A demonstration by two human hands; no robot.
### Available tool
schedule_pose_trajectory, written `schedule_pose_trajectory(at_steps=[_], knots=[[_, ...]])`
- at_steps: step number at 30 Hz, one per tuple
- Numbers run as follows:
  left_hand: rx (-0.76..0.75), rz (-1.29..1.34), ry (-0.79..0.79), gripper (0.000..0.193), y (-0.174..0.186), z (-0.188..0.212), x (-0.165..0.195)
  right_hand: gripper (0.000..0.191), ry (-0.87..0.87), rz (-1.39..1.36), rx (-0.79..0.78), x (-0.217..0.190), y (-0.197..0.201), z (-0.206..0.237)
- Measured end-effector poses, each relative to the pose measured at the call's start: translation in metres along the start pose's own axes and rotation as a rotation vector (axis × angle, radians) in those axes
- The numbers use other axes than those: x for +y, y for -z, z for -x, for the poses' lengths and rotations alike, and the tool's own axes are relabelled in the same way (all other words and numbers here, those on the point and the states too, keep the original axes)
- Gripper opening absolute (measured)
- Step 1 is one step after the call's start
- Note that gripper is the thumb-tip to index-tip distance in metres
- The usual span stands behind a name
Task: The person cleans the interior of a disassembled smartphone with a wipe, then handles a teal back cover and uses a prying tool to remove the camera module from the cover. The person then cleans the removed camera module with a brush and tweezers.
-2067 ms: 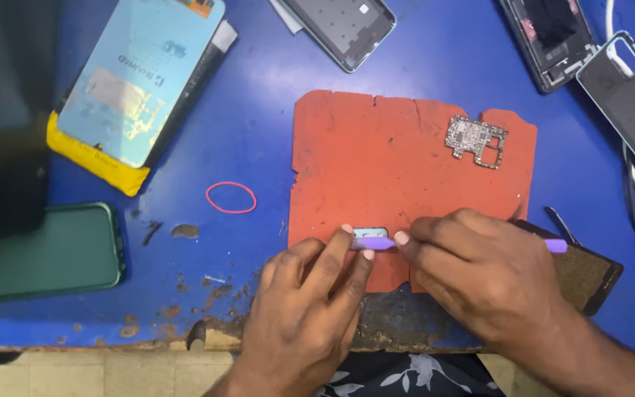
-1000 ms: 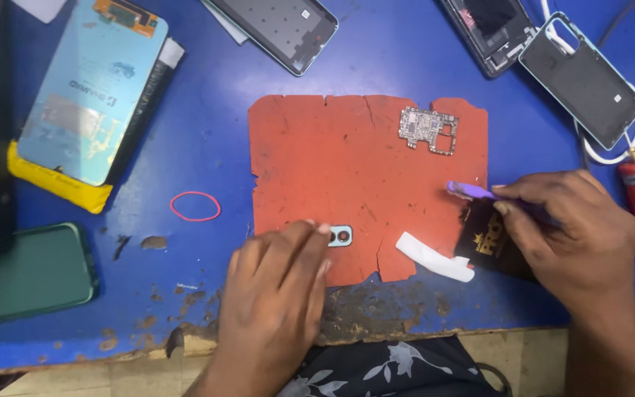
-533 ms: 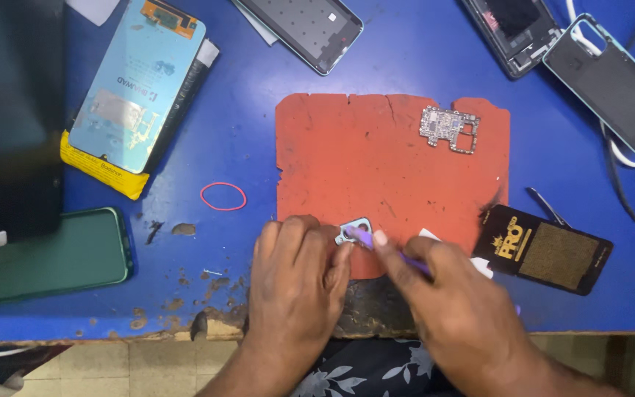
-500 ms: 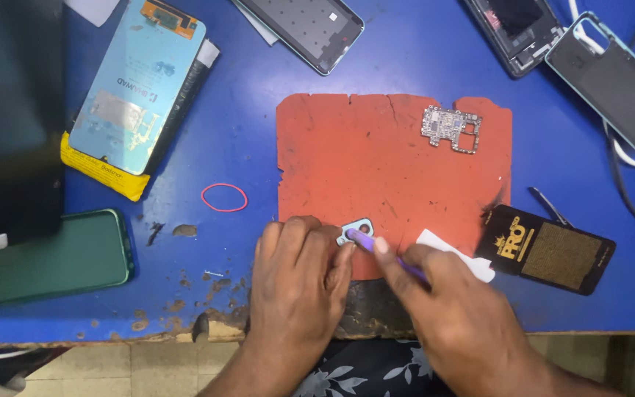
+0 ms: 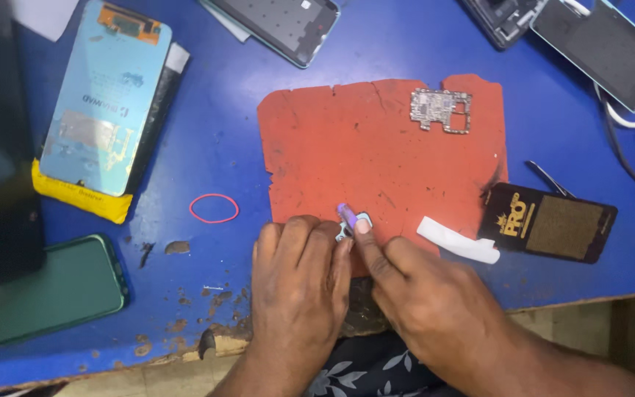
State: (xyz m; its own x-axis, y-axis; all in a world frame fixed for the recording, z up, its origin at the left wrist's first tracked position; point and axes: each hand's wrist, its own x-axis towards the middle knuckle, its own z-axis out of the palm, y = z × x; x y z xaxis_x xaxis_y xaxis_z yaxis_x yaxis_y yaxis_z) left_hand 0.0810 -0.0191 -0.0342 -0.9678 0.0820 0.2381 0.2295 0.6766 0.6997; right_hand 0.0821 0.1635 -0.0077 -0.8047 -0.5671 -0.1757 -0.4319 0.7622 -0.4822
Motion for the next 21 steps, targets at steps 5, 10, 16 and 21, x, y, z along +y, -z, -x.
schedule_pose_trajectory(at_steps=[5, 10, 16, 21], knots=[[-0.008, 0.039, -0.008, 0.015, 0.001, -0.002, -0.003, 0.068, 0.054, 0.006, 0.053, -0.004, 0.005, -0.008], [0.003, 0.010, -0.012, 0.015, -0.001, -0.002, -0.003, 0.067, -0.013, -0.009, -0.012, -0.002, 0.006, -0.005], [0.000, 0.000, -0.010, 0.016, -0.001, -0.002, 0.000, 0.072, 0.028, -0.024, 0.015, 0.002, 0.004, -0.004], [0.002, -0.012, -0.007, 0.015, -0.001, 0.000, 0.001, 0.063, -0.003, -0.017, -0.035, -0.003, 0.016, -0.020]])
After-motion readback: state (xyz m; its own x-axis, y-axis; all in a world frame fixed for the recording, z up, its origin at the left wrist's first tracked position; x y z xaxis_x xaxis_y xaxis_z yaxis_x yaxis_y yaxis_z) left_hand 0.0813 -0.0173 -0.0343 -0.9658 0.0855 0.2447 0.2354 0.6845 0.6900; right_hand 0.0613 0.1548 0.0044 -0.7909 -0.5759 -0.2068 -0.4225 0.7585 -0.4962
